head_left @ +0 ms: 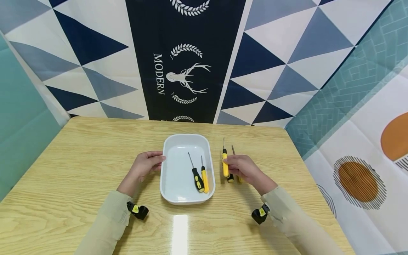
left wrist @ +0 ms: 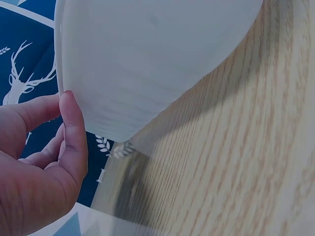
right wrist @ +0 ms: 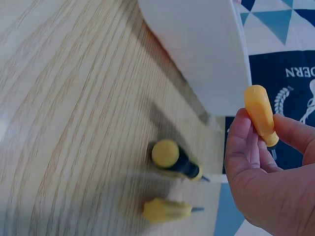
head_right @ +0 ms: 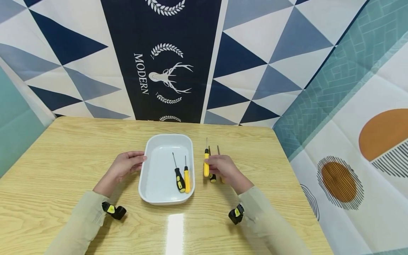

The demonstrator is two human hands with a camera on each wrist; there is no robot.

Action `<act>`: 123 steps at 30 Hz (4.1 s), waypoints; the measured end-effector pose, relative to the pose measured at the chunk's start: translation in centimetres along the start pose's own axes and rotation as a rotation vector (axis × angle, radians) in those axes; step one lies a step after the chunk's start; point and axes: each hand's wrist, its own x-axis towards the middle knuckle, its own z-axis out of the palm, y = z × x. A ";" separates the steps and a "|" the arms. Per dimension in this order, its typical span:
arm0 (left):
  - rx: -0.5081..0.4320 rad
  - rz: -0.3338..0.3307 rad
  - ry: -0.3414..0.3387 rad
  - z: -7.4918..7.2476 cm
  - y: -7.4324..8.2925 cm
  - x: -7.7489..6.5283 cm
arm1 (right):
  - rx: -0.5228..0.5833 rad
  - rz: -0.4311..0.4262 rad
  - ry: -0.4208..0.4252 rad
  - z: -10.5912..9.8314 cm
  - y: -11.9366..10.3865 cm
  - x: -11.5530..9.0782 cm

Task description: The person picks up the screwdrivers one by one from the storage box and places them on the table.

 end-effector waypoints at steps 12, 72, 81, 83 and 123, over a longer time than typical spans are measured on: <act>0.017 0.009 -0.001 0.0 0.0 -0.1 | 0.070 0.001 -0.002 -2.1 0.7 -0.2; 0.001 0.015 -0.011 0.0 -0.2 0.1 | 0.067 0.064 0.051 -6.0 3.2 0.0; 0.002 0.019 -0.017 -0.1 -0.2 0.0 | 0.068 0.055 0.040 -6.4 3.6 -0.2; 0.003 0.017 -0.014 -0.1 -0.2 0.0 | 0.071 0.057 0.043 -6.5 3.7 -0.2; -0.016 0.003 -0.013 0.0 -0.2 0.1 | -0.050 0.150 0.121 -6.8 5.0 0.2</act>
